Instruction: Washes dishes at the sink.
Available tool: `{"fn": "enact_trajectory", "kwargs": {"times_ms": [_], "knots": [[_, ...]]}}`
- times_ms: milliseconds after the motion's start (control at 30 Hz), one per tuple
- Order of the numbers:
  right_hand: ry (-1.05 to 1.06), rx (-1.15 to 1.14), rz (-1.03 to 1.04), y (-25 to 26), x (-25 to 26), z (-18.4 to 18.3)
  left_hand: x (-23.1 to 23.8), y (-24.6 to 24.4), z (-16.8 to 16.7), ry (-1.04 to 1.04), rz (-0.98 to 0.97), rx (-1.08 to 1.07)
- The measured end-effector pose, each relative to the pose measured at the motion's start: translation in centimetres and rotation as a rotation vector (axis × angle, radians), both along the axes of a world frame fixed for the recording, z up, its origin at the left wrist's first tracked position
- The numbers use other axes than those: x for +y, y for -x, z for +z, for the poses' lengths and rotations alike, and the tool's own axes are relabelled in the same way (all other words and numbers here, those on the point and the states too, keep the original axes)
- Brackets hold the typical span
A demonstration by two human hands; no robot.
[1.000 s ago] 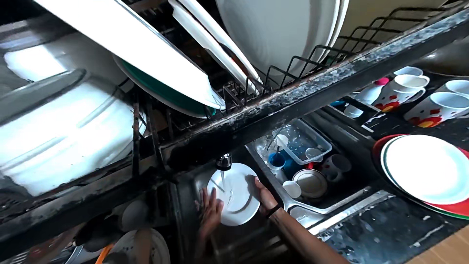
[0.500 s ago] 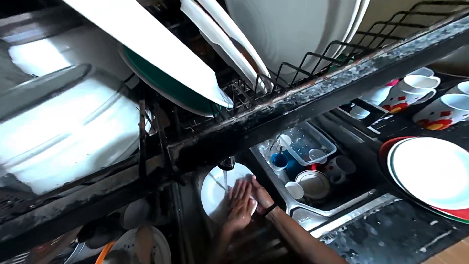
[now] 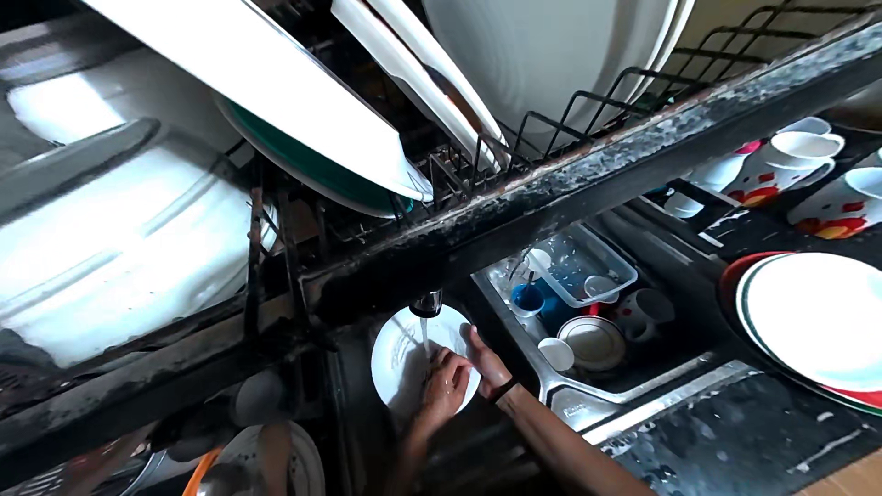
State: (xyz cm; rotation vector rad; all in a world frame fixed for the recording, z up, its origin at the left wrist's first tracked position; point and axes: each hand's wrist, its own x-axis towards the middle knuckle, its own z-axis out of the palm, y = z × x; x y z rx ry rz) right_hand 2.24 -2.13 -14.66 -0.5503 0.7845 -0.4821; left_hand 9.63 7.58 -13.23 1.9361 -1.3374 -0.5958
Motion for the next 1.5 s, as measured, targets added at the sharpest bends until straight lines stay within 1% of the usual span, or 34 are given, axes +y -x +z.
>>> {"fn": "enact_trajectory", "kwargs": {"times_ms": [100,167,233,300,333,400,433,467,533,600,667,733,800,867,933,967,1033,1100,1133,1167,1233,1267,1333,1400,1500], "knots": [[0.008,0.007,0.029,-0.3,0.1,0.6,-0.8,-0.6,0.3,0.019,0.012,-0.033],[0.014,0.023,0.019,-0.5,-0.2,0.8,-0.8,-0.2,1.4,-0.078,-0.048,-0.050],[0.065,0.039,0.012,-0.4,-0.6,0.4,0.3,0.7,1.4,-0.095,-0.132,-0.078],[0.124,0.061,0.013,0.2,-1.1,0.2,2.1,0.7,0.5,-0.090,-0.158,-0.130],[0.139,0.081,-0.003,0.5,-1.3,0.1,3.0,0.2,0.2,-0.139,-0.123,-0.162],[0.156,0.116,-0.025,1.1,-1.7,-0.3,4.2,-2.1,0.1,-0.351,0.015,-0.240],[0.159,0.123,-0.024,1.4,-1.8,-0.5,4.5,-3.8,-0.5,-0.387,0.107,-0.308],[0.158,0.128,-0.016,1.7,-1.7,-0.6,4.4,-5.6,-1.2,-0.365,0.203,-0.360],[0.136,0.132,0.013,1.8,-0.9,-0.4,2.9,-8.2,-1.5,-0.347,0.349,-0.380],[0.141,0.138,0.053,1.6,0.1,0.2,0.4,-8.8,-1.3,-0.445,0.377,-0.358],[0.172,0.154,0.063,1.1,0.6,0.3,-1.7,-7.3,-1.4,-0.454,0.325,-0.324],[0.190,0.151,0.066,0.8,0.2,-0.4,-2.2,-4.9,-2.8,-0.294,0.206,-0.241],[0.193,0.157,0.058,1.0,-0.2,-0.6,-2.1,-1.7,-3.7,-0.133,0.021,-0.146],[0.188,0.131,0.029,1.2,-0.5,-1.1,-1.6,0.4,-3.7,-0.102,-0.118,-0.165],[0.190,0.146,0.025,1.6,-0.5,-1.5,-1.2,0.1,-4.3,-0.126,-0.151,-0.223],[0.190,0.169,0.036,2.0,-0.3,-1.5,-0.9,-0.8,-4.9,-0.149,-0.102,-0.273],[0.189,0.226,0.027,2.1,0.0,-0.8,-0.2,-4.1,-5.5,-0.279,0.082,-0.298],[0.186,0.236,0.002,2.1,0.1,-0.6,0.5,-7.4,-4.6,-0.400,0.299,-0.185],[0.179,0.240,-0.027,2.1,0.1,-0.8,1.0,-8.6,-3.8,-0.431,0.410,-0.101],[0.163,0.233,-0.052,2.1,0.0,-1.0,1.5,-9.5,-3.0,-0.443,0.481,-0.009],[0.113,0.186,-0.066,1.9,-0.2,-1.1,2.5,-10.5,-1.7,-0.422,0.517,0.147],[0.091,0.162,-0.063,1.8,-0.2,-1.1,2.8,-10.5,-1.3,-0.426,0.512,0.162],[0.067,0.148,-0.072,1.2,0.1,-1.1,3.3,-10.2,-0.3,-0.437,0.519,0.127],[0.083,0.171,-0.063,0.8,0.1,-0.7,3.3,-10.0,0.9,-0.398,0.588,0.081],[0.122,0.279,-0.080,1.1,-0.4,-0.9,3.9,-10.6,2.8,-0.203,0.748,-0.014]]}}
